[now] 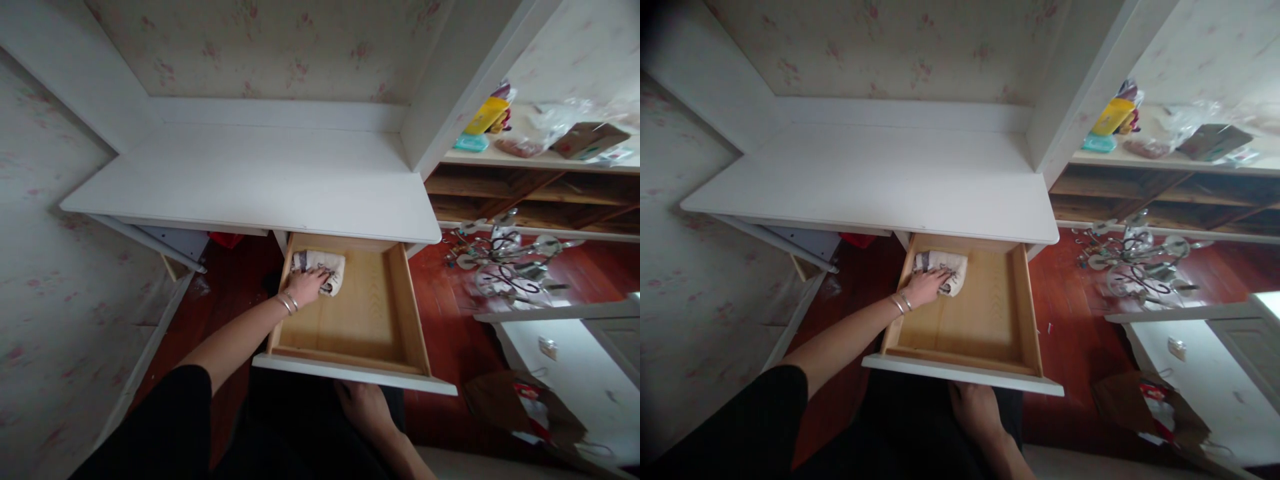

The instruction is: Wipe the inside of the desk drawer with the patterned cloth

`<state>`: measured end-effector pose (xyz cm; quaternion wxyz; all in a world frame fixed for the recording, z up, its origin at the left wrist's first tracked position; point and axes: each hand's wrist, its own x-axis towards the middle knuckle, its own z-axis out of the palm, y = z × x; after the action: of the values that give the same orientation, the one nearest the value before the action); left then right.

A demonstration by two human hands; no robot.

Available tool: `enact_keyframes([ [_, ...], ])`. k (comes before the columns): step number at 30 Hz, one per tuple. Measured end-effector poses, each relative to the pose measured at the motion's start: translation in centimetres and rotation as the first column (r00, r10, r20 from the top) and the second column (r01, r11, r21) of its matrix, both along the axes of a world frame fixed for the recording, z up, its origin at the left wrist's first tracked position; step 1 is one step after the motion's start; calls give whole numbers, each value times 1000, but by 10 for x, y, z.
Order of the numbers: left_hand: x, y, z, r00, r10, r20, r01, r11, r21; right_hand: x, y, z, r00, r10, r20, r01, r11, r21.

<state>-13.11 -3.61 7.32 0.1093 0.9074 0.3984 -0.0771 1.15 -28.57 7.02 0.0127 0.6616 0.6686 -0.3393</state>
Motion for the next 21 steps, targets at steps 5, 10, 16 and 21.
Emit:
enact_keyframes([
  [5, 35, 19, -6, 997, 68, 31, -69, 996, 55, -3, -2, 2, 999, -42, -11, 42, 999, 5],
  [10, 91, 2, -11, 996, 12, 84, -15, 999, 39, -3, -3, 0, 998, -60, -13, 60, 998, -2],
  [16, 164, -16, -5, 991, 5, 137, -3, 1000, -19, -1, -1, 2, 999, -39, -22, 39, 999, -7],
  [21, 169, -23, 5, 994, -26, 106, 36, 995, -94, 0, -1, 3, 999, -38, -28, 38, 999, -15],
])
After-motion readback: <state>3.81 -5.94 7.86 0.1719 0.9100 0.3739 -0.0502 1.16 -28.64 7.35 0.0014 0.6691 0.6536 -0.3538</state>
